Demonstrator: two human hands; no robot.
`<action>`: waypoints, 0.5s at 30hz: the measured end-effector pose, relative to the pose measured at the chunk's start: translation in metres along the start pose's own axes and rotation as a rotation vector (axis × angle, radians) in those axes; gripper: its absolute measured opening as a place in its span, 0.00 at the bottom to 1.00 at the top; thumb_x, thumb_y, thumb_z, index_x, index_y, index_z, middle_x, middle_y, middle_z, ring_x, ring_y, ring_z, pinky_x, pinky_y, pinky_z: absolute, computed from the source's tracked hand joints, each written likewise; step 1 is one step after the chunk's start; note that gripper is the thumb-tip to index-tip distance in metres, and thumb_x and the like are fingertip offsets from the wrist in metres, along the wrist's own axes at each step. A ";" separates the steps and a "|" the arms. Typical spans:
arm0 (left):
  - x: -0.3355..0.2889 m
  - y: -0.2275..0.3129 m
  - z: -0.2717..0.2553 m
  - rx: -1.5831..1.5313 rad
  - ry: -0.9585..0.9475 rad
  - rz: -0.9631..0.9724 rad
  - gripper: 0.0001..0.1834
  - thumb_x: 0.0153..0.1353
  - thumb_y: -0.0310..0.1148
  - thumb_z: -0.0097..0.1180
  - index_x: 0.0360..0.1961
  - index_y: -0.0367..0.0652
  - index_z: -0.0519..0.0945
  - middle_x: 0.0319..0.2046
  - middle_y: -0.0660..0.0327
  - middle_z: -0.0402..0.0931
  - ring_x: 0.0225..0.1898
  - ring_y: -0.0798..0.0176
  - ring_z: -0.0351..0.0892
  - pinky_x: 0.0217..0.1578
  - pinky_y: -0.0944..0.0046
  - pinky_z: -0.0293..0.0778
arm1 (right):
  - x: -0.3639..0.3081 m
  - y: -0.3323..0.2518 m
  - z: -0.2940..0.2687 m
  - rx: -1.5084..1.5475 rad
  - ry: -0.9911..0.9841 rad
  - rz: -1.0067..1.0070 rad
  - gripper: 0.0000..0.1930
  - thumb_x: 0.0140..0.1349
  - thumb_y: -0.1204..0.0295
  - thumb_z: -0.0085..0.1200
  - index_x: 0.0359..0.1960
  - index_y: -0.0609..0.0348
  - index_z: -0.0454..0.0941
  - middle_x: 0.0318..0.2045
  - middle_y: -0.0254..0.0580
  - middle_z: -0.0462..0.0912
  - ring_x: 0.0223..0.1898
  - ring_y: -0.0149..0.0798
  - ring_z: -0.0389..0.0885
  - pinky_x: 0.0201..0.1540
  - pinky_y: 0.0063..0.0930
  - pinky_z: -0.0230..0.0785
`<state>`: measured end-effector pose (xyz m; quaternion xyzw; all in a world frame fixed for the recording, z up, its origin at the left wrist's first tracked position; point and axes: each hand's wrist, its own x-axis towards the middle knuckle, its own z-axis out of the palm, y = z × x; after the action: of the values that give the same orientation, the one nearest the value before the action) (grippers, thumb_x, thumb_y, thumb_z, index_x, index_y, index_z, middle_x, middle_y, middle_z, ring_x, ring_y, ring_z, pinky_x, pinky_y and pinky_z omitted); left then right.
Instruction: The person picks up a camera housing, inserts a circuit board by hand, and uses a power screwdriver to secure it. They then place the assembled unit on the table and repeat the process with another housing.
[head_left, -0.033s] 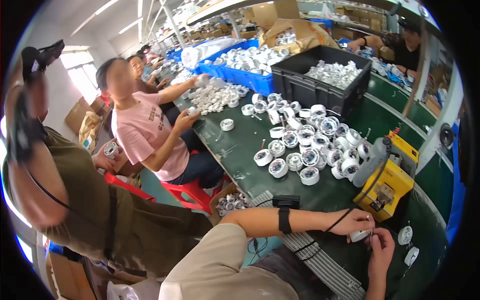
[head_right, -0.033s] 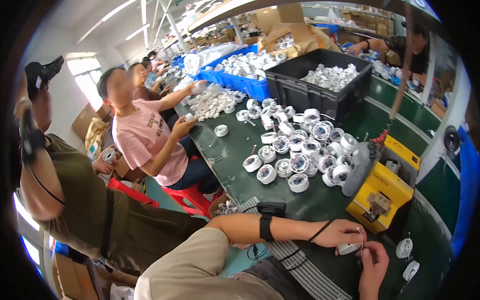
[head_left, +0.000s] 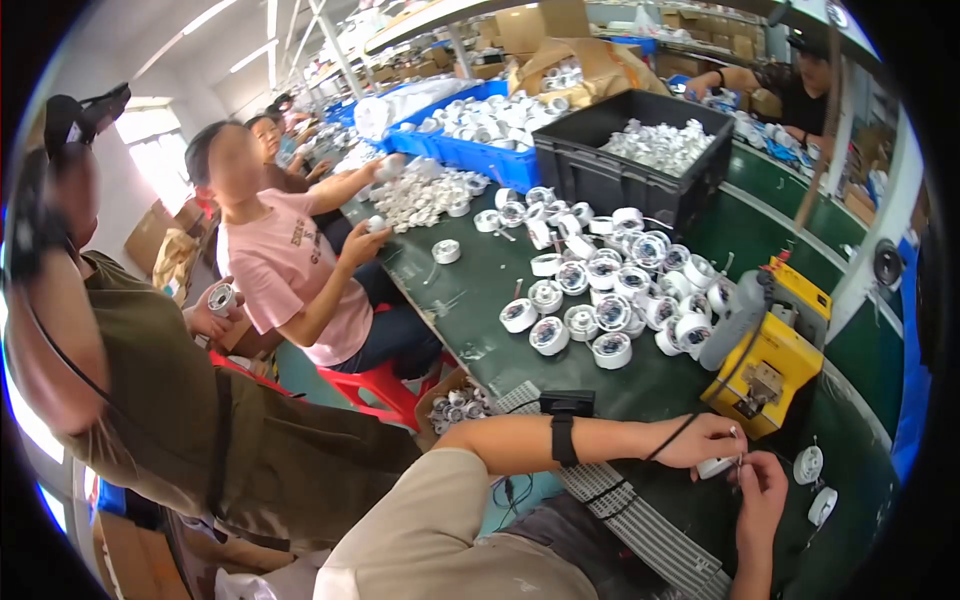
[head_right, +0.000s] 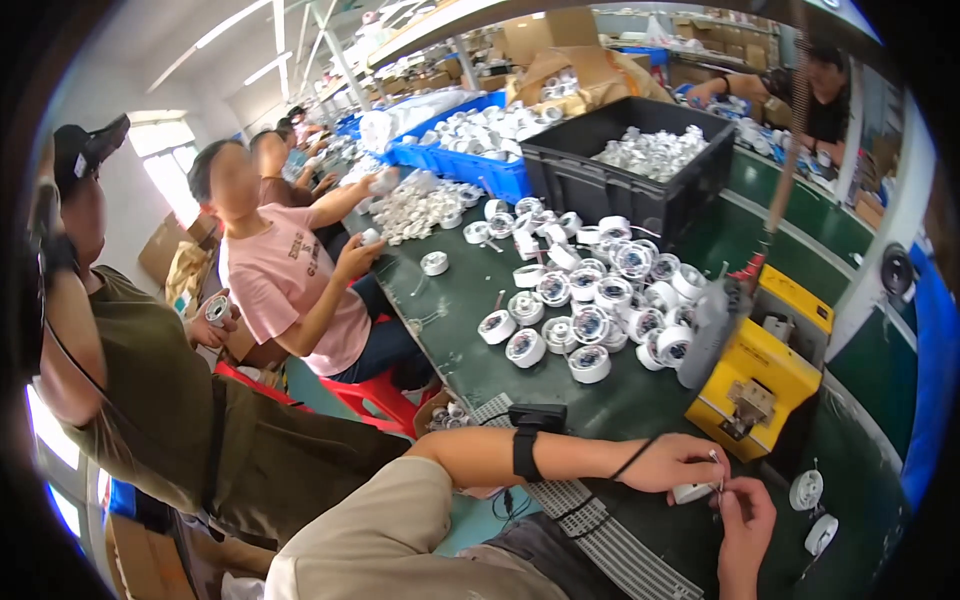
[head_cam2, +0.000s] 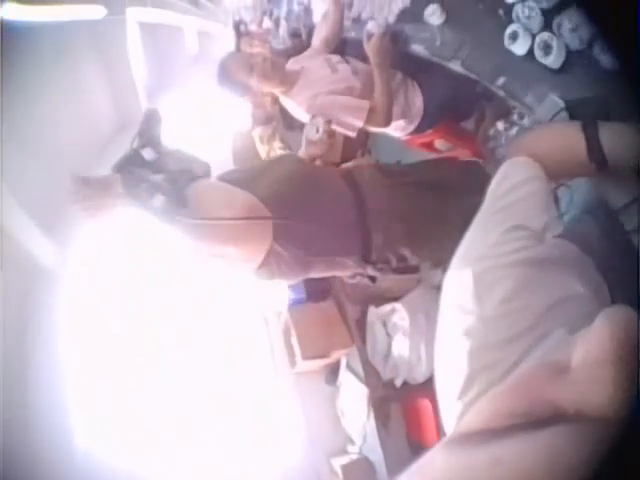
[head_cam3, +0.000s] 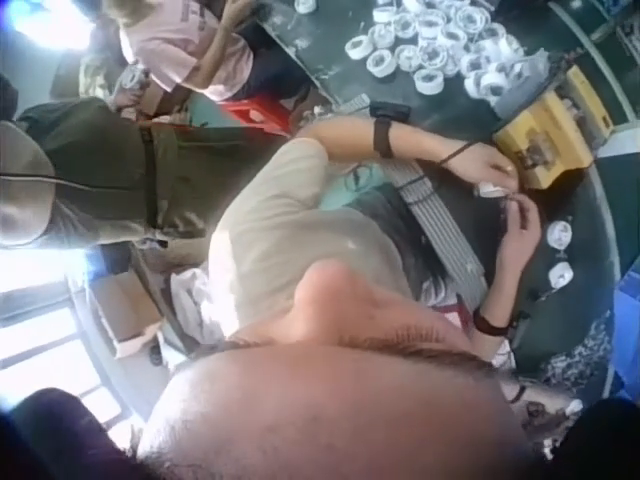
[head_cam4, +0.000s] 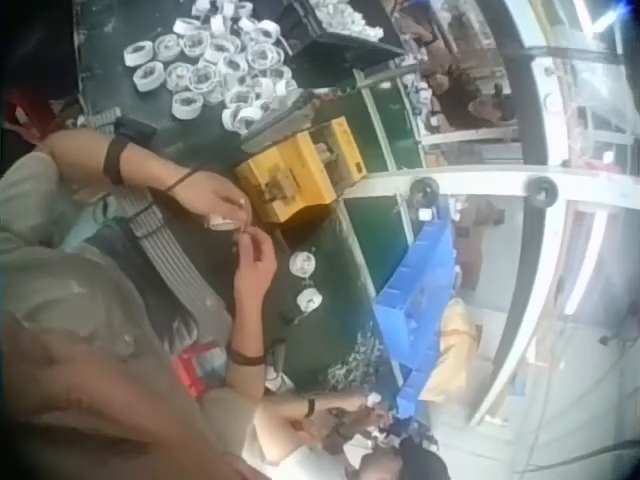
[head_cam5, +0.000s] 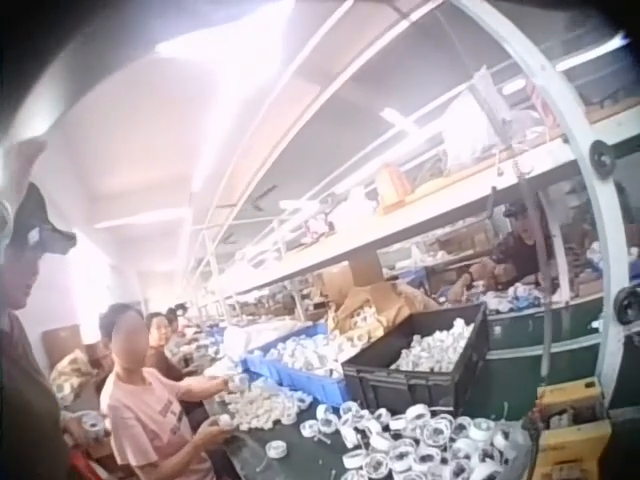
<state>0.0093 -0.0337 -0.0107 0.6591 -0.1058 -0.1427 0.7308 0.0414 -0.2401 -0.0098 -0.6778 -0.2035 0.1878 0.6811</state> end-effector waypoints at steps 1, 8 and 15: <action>-0.003 0.013 0.005 0.088 0.013 0.019 0.17 0.67 0.44 0.47 0.44 0.42 0.76 0.32 0.61 0.77 0.28 0.68 0.78 0.21 0.70 0.77 | -0.001 -0.002 -0.004 -0.016 -0.015 0.010 0.07 0.61 0.77 0.52 0.40 0.64 0.76 0.30 0.34 0.78 0.34 0.24 0.74 0.39 0.16 0.65; 0.009 0.035 0.004 0.446 0.010 -0.009 0.18 0.70 0.45 0.44 0.45 0.43 0.76 0.30 0.62 0.76 0.25 0.71 0.75 0.25 0.70 0.73 | 0.005 -0.017 -0.013 -0.170 -0.068 -0.103 0.09 0.62 0.80 0.50 0.43 0.65 0.77 0.36 0.36 0.79 0.38 0.27 0.75 0.43 0.20 0.68; 0.023 0.013 0.005 0.196 0.057 0.046 0.14 0.70 0.36 0.43 0.48 0.39 0.74 0.33 0.64 0.76 0.29 0.74 0.73 0.29 0.73 0.72 | 0.017 -0.001 -0.032 0.124 -0.134 0.070 0.10 0.64 0.74 0.52 0.43 0.66 0.76 0.37 0.36 0.79 0.39 0.27 0.78 0.44 0.23 0.71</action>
<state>0.0297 -0.0455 0.0015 0.7287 -0.1135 -0.0961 0.6685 0.0729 -0.2580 -0.0086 -0.6271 -0.2129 0.2685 0.6995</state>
